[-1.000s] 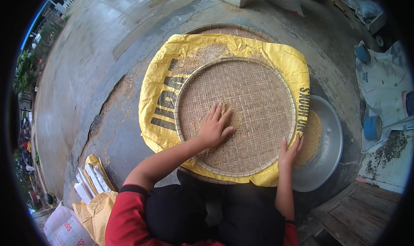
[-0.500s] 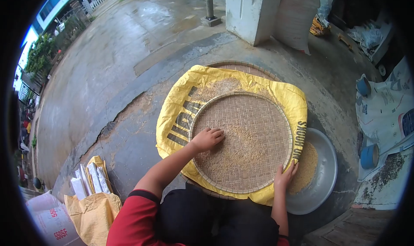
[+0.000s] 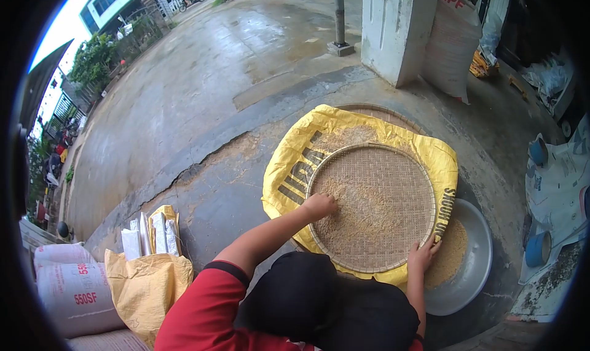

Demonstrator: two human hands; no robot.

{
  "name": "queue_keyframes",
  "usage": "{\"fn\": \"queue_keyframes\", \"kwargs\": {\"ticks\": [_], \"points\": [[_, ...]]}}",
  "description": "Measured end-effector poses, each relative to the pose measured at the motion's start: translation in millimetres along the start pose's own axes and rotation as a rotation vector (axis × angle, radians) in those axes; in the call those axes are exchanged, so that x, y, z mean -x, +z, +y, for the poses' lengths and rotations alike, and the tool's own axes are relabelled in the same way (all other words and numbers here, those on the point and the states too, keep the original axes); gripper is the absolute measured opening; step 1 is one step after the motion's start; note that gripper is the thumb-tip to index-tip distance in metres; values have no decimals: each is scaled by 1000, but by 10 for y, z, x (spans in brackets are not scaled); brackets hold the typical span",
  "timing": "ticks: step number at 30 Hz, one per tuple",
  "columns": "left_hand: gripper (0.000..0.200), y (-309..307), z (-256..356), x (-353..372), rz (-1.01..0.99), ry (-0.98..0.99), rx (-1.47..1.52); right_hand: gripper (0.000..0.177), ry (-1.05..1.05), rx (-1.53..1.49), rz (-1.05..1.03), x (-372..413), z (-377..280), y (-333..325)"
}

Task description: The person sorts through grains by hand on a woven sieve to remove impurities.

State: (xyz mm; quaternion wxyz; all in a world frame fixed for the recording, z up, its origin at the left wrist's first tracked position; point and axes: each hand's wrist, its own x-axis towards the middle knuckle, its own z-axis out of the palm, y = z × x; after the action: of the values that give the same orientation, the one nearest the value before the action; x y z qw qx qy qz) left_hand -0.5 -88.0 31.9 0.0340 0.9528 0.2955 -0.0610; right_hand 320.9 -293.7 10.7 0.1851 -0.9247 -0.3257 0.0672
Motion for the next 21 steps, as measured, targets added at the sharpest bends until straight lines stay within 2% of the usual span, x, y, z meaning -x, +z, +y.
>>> {"fn": "queue_keyframes", "kwargs": {"ticks": [4,6,12,15,17,19,21], "points": [[14,15,1,-39,114,115,-21,68,5,-28,-29,13,-30,-39],[14,-22,-61,-188,-114,111,158,67,-26,-32,12,16,8,-2],[15,-818,107,-616,-266,137,-66,67,-46,-12,38,29,11,1],[14,-933,235,-794,-163,216,-10,66,-40,-34,48,1,40,46],[17,-982,347,-931,-296,288,-82,66,-16,-64,33,20,5,-3],[16,-778,374,-1030,-222,383,-7,68,-40,29,6,35,-1,-1],[23,-722,421,-1129,-277,410,-30,69,-76,20,5,21,58,32]]}}
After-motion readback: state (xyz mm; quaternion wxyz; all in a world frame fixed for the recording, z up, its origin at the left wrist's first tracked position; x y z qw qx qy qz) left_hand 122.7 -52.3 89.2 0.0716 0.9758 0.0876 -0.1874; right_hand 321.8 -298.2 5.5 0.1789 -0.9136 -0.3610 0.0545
